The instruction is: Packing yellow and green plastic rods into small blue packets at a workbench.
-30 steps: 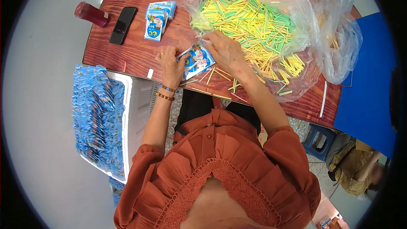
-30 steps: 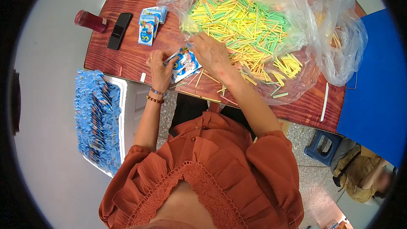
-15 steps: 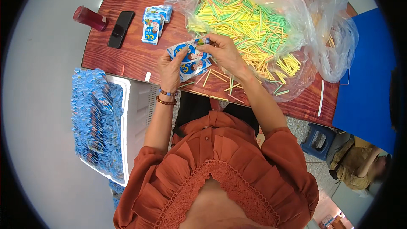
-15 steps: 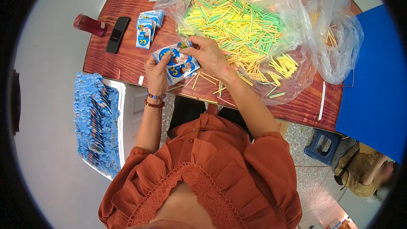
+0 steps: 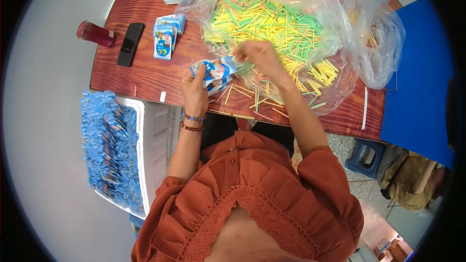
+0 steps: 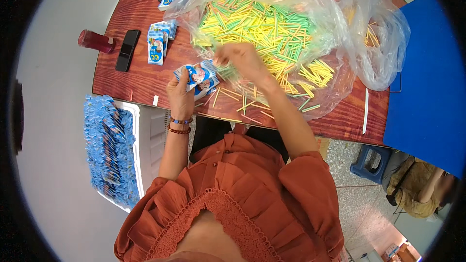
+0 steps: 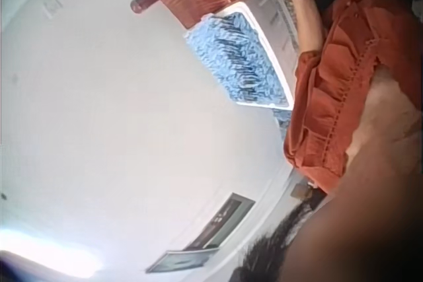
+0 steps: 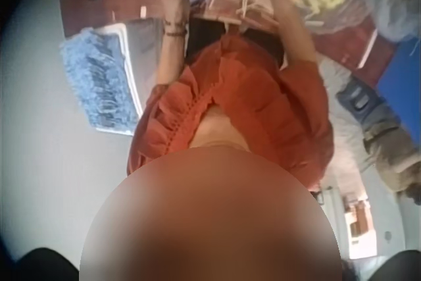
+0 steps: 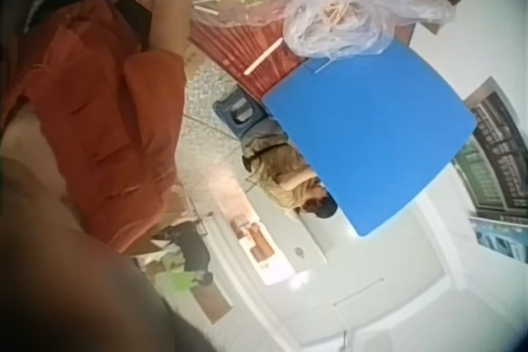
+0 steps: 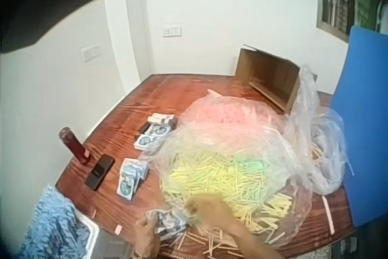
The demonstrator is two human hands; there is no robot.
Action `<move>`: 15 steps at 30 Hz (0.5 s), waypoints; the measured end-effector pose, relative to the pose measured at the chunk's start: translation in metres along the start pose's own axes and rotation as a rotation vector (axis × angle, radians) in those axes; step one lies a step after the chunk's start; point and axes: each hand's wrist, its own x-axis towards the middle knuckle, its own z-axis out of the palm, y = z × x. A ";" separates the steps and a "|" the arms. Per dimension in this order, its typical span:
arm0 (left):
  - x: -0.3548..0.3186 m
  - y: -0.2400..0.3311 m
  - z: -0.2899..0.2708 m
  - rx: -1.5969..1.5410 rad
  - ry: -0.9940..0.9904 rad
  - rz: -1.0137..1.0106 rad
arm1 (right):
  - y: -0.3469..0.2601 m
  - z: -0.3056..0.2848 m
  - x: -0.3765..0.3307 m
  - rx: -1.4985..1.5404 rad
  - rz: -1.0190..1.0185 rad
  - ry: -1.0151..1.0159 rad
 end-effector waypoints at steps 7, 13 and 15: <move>0.004 0.000 0.003 -0.137 0.052 -0.015 | -0.013 -0.058 0.056 -1.334 -0.307 0.127; 0.006 -0.001 0.001 -0.136 0.044 -0.040 | 0.001 -0.019 0.100 -1.439 -0.340 -0.036; 0.002 0.004 0.002 -0.140 0.072 -0.032 | 0.005 -0.006 0.113 -1.593 -0.289 -0.127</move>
